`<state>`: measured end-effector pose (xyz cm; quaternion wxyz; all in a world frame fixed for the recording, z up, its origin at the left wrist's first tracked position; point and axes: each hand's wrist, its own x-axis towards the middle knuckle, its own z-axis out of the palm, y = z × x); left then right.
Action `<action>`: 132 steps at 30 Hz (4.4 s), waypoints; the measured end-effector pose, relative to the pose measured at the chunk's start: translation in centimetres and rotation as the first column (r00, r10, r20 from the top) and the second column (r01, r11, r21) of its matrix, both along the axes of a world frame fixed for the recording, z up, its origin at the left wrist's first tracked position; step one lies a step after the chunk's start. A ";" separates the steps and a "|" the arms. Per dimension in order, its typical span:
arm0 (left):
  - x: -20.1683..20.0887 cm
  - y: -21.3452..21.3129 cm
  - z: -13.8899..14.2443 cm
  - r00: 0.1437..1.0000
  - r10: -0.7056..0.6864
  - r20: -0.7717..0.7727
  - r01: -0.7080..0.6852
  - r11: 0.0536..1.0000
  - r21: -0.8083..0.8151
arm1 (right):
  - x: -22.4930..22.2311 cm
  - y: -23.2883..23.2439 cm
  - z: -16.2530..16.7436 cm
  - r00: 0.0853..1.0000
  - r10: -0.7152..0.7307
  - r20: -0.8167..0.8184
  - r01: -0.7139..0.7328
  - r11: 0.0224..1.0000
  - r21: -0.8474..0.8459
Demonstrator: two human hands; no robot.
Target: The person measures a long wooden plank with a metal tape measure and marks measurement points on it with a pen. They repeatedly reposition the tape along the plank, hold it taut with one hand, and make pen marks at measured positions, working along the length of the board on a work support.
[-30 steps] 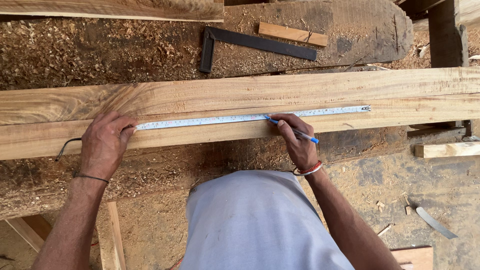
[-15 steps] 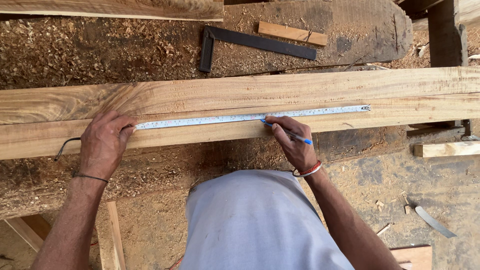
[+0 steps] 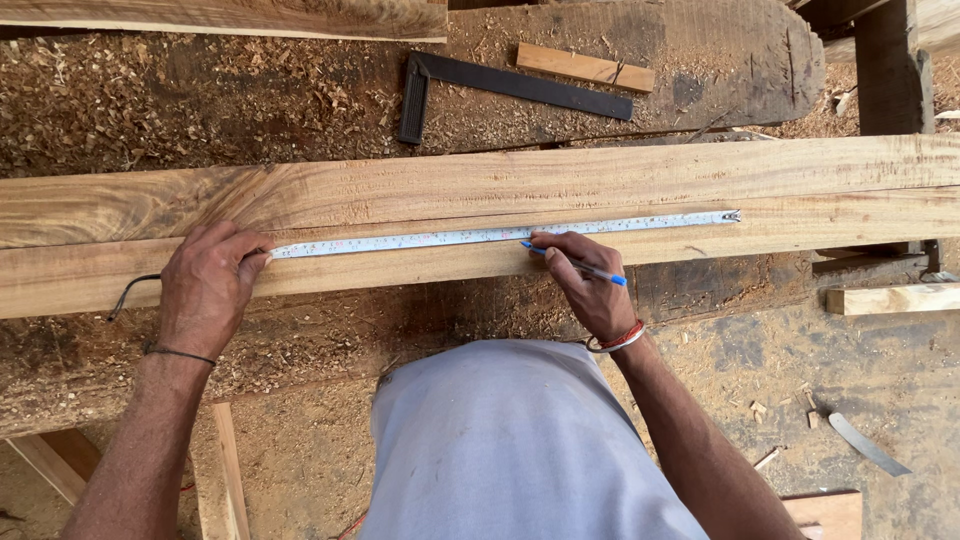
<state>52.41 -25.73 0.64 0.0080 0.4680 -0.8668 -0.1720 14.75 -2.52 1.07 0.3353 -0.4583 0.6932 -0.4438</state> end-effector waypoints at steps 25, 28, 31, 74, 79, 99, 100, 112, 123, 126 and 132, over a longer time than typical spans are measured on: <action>0.3 -0.1 -0.6 1.000 0.003 -0.002 -0.003 1.000 -0.001 | -0.2 -0.2 0.2 1.000 -0.002 0.023 0.001 0.999 0.037; 0.3 -0.1 -0.6 1.000 0.003 0.008 -0.003 1.000 -0.001 | -0.3 -0.2 0.2 1.000 0.001 0.004 -0.002 0.997 0.077; 0.2 0.0 -0.5 1.000 0.005 -0.009 -0.005 1.000 -0.004 | -0.4 -0.3 0.3 1.000 0.004 0.016 -0.005 0.996 0.085; 0.0 -0.1 0.0 1.000 0.007 0.014 -0.007 1.000 0.019 | -0.8 -0.5 0.5 0.993 0.097 -0.065 -0.093 0.994 0.053; -0.1 -0.1 0.2 1.000 0.007 -0.001 -0.007 1.000 0.017 | -0.8 -0.5 0.5 0.995 0.083 -0.061 -0.078 0.995 0.067; -0.1 0.0 0.5 1.000 -0.003 -0.018 0.003 1.000 0.006 | -0.9 -0.5 0.7 0.994 0.092 -0.054 -0.088 0.994 0.060; -0.2 0.0 0.4 1.000 -0.002 -0.024 0.002 1.000 0.006 | -0.8 -0.5 0.6 0.995 0.088 -0.041 -0.086 0.994 0.063; -0.5 0.1 1.1 1.000 -0.006 -0.028 0.006 1.000 -0.002 | -1.0 -0.4 0.6 0.996 0.084 -0.019 -0.083 0.995 0.053; 0.1 -0.2 -0.6 0.999 0.021 0.027 -0.022 0.999 0.024 | -1.7 2.1 -1.9 0.908 -0.099 0.408 0.150 0.984 -0.097; 0.2 -0.3 -1.0 1.000 0.014 0.027 -0.014 1.000 0.019 | -2.4 3.3 -2.2 0.858 -0.227 0.462 0.300 0.950 -0.090; 0.0 -0.2 -0.2 1.000 0.002 -0.009 -0.002 1.000 0.004 | -6.0 4.4 -1.3 0.791 -0.603 0.105 0.610 0.791 -0.048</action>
